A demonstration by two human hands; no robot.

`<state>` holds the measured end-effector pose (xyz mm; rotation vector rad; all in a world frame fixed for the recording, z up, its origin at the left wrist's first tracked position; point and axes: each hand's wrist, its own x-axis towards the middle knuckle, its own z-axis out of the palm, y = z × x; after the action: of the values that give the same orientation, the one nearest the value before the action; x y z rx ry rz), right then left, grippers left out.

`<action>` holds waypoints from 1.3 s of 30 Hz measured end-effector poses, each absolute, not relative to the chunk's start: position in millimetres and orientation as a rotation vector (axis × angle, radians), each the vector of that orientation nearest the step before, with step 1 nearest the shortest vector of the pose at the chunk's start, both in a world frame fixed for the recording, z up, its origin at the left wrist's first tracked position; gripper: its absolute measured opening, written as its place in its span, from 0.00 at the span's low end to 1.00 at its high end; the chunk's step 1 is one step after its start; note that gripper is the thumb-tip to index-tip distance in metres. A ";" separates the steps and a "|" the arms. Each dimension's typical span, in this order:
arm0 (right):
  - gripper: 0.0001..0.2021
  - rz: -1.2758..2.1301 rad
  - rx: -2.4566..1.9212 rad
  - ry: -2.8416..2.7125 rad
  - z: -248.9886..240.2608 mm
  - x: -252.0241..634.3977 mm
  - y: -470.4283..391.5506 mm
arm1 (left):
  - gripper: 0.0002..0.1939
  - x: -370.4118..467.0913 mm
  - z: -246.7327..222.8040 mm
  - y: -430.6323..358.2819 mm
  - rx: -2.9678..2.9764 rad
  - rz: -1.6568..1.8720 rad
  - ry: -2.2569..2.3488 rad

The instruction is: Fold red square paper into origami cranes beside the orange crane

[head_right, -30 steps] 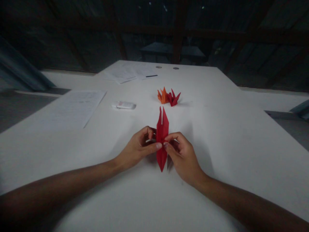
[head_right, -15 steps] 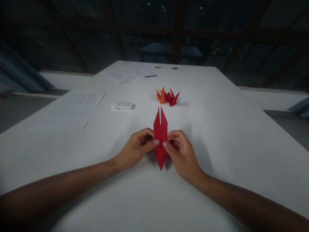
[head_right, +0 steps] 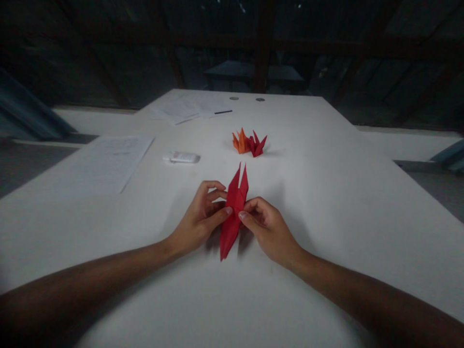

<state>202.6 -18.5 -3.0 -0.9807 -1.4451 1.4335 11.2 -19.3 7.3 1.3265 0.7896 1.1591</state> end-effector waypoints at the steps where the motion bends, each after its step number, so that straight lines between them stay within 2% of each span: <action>1: 0.10 1.426 -0.992 -1.443 -3.6 202.7 -17.9 | 0.18 10.8 7.0 -19.9 1.354 1.170 0.799; 9: 0.08 1.474 -1.009 -1.318 -7.5 203.1 -16.2 | 0.06 3.9 0.7 -18.0 1.631 1.059 0.910; 19: 0.04 1.640 -0.948 -1.125 0.7 204.5 -15.0 | 0.21 4.7 6.6 -20.1 1.644 0.988 0.717; 27: 0.03 1.712 -0.916 -1.053 -1.7 208.4 -13.1 | 0.18 2.5 3.8 -16.8 1.610 0.949 0.745; 34: 0.06 1.851 -0.924 -0.925 0.0 210.4 -12.3 | 0.17 1.2 2.0 -14.2 1.615 0.929 0.710; 39: 0.10 1.830 -0.861 -1.058 -5.8 214.3 -11.6 | 0.14 0.5 4.8 -13.5 1.629 0.950 0.759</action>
<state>214.3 -11.6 -5.8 -0.8615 -1.0576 1.8299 0.5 -13.5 4.8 1.6288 0.7592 0.9501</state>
